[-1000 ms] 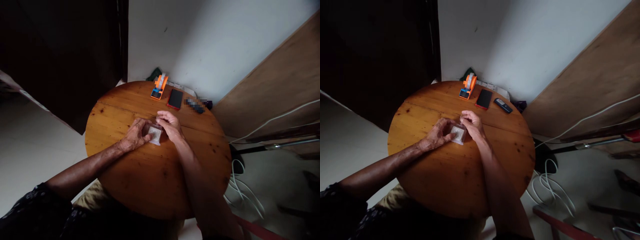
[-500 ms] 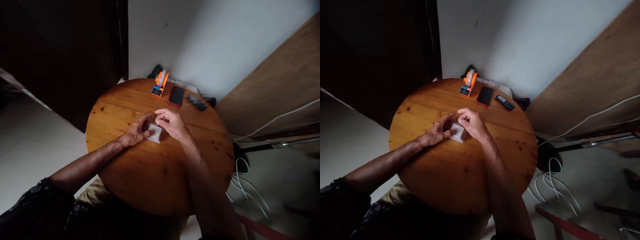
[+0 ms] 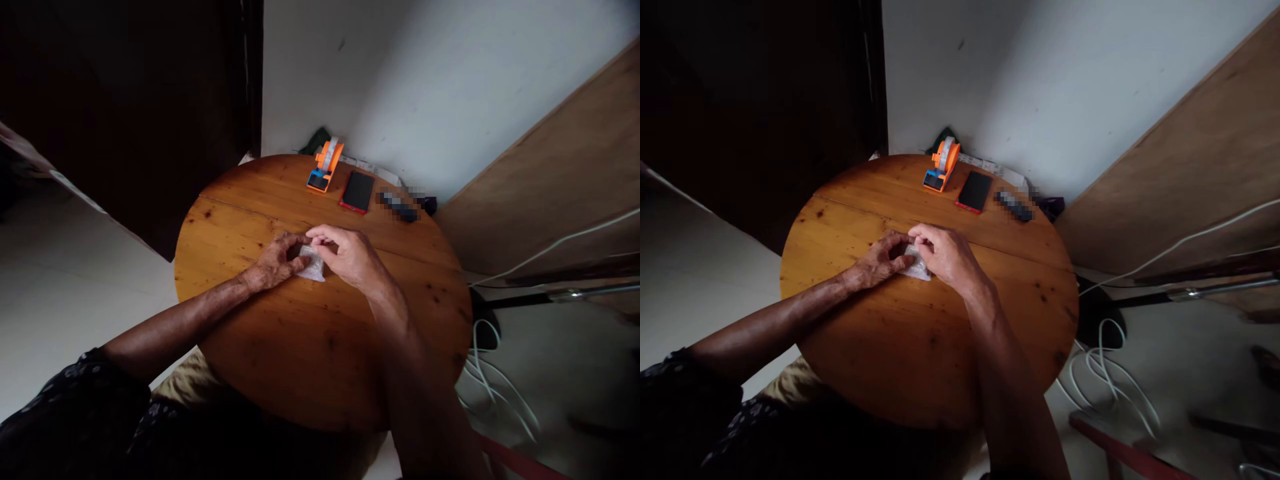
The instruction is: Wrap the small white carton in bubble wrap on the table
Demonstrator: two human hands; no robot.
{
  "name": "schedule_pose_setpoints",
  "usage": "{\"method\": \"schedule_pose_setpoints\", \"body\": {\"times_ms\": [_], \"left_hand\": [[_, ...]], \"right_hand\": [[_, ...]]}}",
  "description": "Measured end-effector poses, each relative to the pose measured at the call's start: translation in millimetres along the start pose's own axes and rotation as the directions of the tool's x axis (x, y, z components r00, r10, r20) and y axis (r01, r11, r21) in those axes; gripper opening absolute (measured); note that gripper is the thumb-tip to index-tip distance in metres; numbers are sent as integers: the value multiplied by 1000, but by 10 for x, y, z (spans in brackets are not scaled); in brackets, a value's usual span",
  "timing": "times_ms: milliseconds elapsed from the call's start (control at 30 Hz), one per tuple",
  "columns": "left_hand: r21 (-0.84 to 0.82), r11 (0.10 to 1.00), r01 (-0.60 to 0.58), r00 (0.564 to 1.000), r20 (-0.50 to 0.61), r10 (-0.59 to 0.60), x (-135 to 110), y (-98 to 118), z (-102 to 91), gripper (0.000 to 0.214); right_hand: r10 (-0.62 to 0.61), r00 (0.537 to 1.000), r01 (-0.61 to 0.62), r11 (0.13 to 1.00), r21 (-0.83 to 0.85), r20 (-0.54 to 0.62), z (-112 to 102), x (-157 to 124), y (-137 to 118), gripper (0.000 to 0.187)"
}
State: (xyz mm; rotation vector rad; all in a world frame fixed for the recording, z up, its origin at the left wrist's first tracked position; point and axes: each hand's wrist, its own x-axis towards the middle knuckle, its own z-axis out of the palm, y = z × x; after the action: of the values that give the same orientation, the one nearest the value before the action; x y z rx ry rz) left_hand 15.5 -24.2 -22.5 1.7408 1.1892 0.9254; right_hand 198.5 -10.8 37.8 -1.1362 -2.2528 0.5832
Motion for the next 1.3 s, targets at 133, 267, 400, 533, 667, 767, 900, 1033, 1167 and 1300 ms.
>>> {"method": "schedule_pose_setpoints", "body": {"times_ms": [133,267,400,533,667,767,900,1033,1167,1300], "left_hand": [[37,999,30,1000,-1,-30,0,48,-30,37],[-23,999,26,994,107,-23,-30,82,-118,45],[-109,994,-6,985,170,25,-66,76,-179,61],[-138,990,19,981,193,8,-63,48,-175,54],[-167,985,35,982,187,-3,-48,34,-174,47],[-187,982,38,981,192,-1,-50,38,-187,47],[-185,982,44,981,193,-8,-53,18,-193,50],[-219,974,55,981,193,-12,-47,-18,-188,53],[-166,985,40,986,169,-11,-43,-10,-200,52],[-164,986,32,985,174,-3,-50,23,-204,51]], "right_hand": [[19,998,-13,995,-99,54,-39,-29,-64,27],[46,994,-32,990,-137,101,-83,-43,-93,29],[72,989,-43,976,-213,130,-101,-35,-134,30],[71,980,0,935,-355,187,-123,-57,-239,30],[72,961,65,879,-472,266,-167,-130,-386,31],[73,947,100,859,-502,313,-191,-174,-477,33],[91,931,111,851,-513,352,-191,-187,-533,32],[57,935,119,880,-460,350,-163,-197,-525,29],[-14,966,94,949,-301,259,-192,-225,-496,27],[37,998,-30,989,-148,41,-319,-209,-339,28]]}}
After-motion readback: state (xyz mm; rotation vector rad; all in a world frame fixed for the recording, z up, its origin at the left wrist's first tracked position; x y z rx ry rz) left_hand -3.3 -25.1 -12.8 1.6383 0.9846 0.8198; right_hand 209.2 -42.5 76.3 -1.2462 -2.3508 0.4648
